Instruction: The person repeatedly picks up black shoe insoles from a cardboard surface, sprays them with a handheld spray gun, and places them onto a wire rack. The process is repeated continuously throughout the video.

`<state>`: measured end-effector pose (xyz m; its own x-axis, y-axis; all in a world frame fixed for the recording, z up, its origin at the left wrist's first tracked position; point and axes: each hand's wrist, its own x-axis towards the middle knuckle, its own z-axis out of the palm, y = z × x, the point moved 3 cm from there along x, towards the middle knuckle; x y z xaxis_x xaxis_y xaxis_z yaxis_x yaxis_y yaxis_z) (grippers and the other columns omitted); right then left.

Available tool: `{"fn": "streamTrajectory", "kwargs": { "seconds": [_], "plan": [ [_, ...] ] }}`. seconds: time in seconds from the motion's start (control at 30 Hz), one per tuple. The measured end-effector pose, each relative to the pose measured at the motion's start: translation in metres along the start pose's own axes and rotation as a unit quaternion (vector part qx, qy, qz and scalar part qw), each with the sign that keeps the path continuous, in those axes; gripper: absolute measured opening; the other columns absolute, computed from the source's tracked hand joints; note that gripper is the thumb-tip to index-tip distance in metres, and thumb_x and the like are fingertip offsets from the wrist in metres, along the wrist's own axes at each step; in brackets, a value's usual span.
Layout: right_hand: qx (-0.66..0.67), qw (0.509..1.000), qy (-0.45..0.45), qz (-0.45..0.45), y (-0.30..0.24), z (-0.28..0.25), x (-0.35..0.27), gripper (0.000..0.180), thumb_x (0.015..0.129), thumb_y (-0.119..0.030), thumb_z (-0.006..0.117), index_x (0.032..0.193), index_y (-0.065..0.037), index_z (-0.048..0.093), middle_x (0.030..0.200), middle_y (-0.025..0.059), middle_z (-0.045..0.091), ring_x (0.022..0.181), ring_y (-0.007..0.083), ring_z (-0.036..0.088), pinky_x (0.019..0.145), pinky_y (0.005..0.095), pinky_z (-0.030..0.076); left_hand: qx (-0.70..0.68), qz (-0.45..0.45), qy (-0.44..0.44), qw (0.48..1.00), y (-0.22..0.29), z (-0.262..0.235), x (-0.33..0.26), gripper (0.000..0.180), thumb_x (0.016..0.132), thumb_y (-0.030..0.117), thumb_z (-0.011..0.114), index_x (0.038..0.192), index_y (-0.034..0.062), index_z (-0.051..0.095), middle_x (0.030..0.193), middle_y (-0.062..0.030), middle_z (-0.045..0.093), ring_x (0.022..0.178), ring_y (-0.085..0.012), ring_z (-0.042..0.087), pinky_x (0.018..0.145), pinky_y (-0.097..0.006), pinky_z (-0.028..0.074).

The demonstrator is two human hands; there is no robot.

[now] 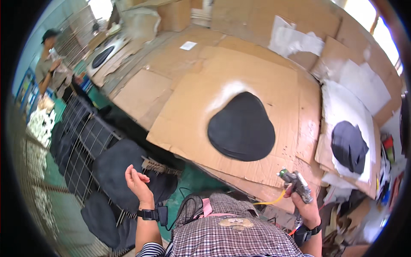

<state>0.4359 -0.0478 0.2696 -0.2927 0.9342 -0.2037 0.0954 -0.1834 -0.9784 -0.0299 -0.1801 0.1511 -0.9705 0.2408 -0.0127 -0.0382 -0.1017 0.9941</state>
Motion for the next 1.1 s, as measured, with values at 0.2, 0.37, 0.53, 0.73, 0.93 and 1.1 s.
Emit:
{"fn": "streamTrajectory", "kwargs": {
  "seconds": [0.2, 0.37, 0.53, 0.73, 0.93, 1.1],
  "plan": [
    [-0.007, 0.995, 0.092, 0.032, -0.003, -0.030, -0.055, 0.047, 0.083, -0.008, 0.068, 0.124, 0.003, 0.050, 0.089, 0.0063, 0.061, 0.079, 0.0142, 0.060, 0.074, 0.0305, 0.052, -0.008, -0.033, -0.147, 0.989, -0.025, 0.078, -0.011, 0.025, 0.096, 0.017, 0.050, 0.118, 0.0040, 0.051, 0.064, 0.0013, 0.049, 0.052, -0.0067, 0.048, 0.047, -0.020, 0.043],
    [0.046, 0.995, 0.082, 0.025, -0.006, -0.005, -0.076, 0.052, 0.081, -0.009, 0.070, 0.126, 0.004, 0.048, 0.087, 0.0079, 0.062, 0.076, 0.0151, 0.061, 0.069, 0.0292, 0.053, -0.020, -0.055, -0.240, 0.969, -0.037, 0.134, -0.028, 0.033, 0.094, 0.008, 0.048, 0.126, 0.0031, 0.043, 0.067, -0.0001, 0.050, 0.055, -0.0079, 0.049, 0.050, -0.022, 0.046],
    [-0.017, 0.973, 0.231, -0.019, -0.017, -0.012, -0.091, 0.058, 0.081, -0.017, 0.071, 0.128, 0.005, 0.045, 0.084, 0.0063, 0.061, 0.074, 0.0129, 0.061, 0.068, 0.0265, 0.052, -0.010, -0.048, -0.312, 0.949, -0.042, 0.157, -0.039, 0.036, 0.092, 0.004, 0.047, 0.127, 0.0024, 0.041, 0.069, 0.0000, 0.050, 0.057, -0.0079, 0.049, 0.054, -0.022, 0.046],
    [-0.025, 0.987, 0.152, 0.050, -0.018, -0.003, -0.113, 0.054, 0.080, -0.012, 0.072, 0.126, 0.005, 0.048, 0.085, 0.0083, 0.063, 0.078, 0.0143, 0.062, 0.071, 0.0272, 0.050, 0.017, -0.060, -0.331, 0.941, -0.055, 0.158, -0.034, 0.033, 0.090, 0.002, 0.048, 0.122, 0.0006, 0.045, 0.070, -0.0002, 0.048, 0.058, -0.0071, 0.048, 0.056, -0.022, 0.045],
    [0.056, 0.994, 0.090, 0.040, -0.021, 0.040, -0.079, 0.052, 0.080, -0.004, 0.069, 0.127, 0.004, 0.048, 0.087, 0.0095, 0.064, 0.080, 0.0157, 0.062, 0.072, 0.0301, 0.051, 0.017, -0.062, -0.332, 0.941, -0.062, 0.155, -0.024, 0.030, 0.088, 0.000, 0.049, 0.118, 0.0006, 0.049, 0.070, 0.0001, 0.048, 0.058, -0.0075, 0.049, 0.054, -0.022, 0.046],
    [0.027, 0.986, 0.162, -0.022, -0.024, 0.049, -0.049, 0.044, 0.085, -0.009, 0.065, 0.124, 0.004, 0.048, 0.085, 0.0076, 0.061, 0.076, 0.0142, 0.061, 0.071, 0.0286, 0.051, 0.043, -0.056, -0.338, 0.939, -0.071, 0.146, -0.013, 0.031, 0.087, -0.001, 0.049, 0.118, 0.0017, 0.049, 0.070, 0.0002, 0.049, 0.057, -0.0078, 0.050, 0.052, -0.022, 0.046]
  ]
}}
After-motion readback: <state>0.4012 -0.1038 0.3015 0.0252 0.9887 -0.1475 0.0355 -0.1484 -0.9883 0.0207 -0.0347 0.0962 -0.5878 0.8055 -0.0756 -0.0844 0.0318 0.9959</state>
